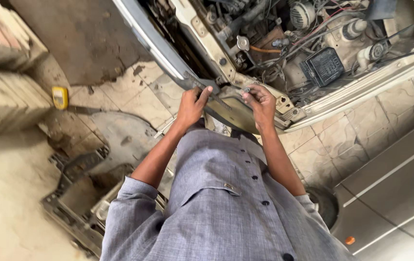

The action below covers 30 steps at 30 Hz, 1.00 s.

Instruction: The person uses a ratchet and a long metal rod to work on components near the front headlight and inside the engine bay, then wipes a plastic container with a cloth before placing it back into the engine area.

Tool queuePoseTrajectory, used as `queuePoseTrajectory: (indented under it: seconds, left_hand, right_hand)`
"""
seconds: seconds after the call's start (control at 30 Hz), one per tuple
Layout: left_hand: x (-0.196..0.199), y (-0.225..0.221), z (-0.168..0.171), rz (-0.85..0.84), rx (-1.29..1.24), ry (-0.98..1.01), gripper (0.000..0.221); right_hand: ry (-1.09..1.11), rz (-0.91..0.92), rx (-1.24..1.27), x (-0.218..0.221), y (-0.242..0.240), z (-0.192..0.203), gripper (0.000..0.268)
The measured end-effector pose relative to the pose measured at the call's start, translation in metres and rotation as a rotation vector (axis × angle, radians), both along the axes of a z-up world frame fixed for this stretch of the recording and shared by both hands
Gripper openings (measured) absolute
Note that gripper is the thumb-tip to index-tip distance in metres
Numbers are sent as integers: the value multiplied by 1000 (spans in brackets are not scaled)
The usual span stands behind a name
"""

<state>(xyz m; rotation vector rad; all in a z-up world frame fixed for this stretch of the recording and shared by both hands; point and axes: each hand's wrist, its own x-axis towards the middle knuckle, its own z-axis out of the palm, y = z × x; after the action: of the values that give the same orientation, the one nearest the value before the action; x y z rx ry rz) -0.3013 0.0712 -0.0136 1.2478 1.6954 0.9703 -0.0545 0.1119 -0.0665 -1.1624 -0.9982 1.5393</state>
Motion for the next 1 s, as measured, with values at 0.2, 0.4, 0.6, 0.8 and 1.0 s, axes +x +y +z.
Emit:
queuePoseTrajectory:
  seconds: [0.2, 0.4, 0.6, 0.8, 1.0]
  left_hand:
    - [-6, 13, -12, -63, -47, 43, 59]
    - [22, 2, -16, -51, -11, -112, 59]
    - [26, -4, -11, -105, -96, -90, 60]
    - [33, 4, -8, -114, -76, -30, 60]
    - [59, 6, -4, -149, 6, -45, 58]
  right_hand:
    - [41, -17, 128, -25, -3, 40, 25]
    - [35, 8, 168, -36, 3, 69, 27]
    - [37, -5, 173, -32, 4, 74, 25]
    - [371, 34, 80, -8, -4, 75, 19]
    - [524, -54, -184, 32, -12, 44, 24]
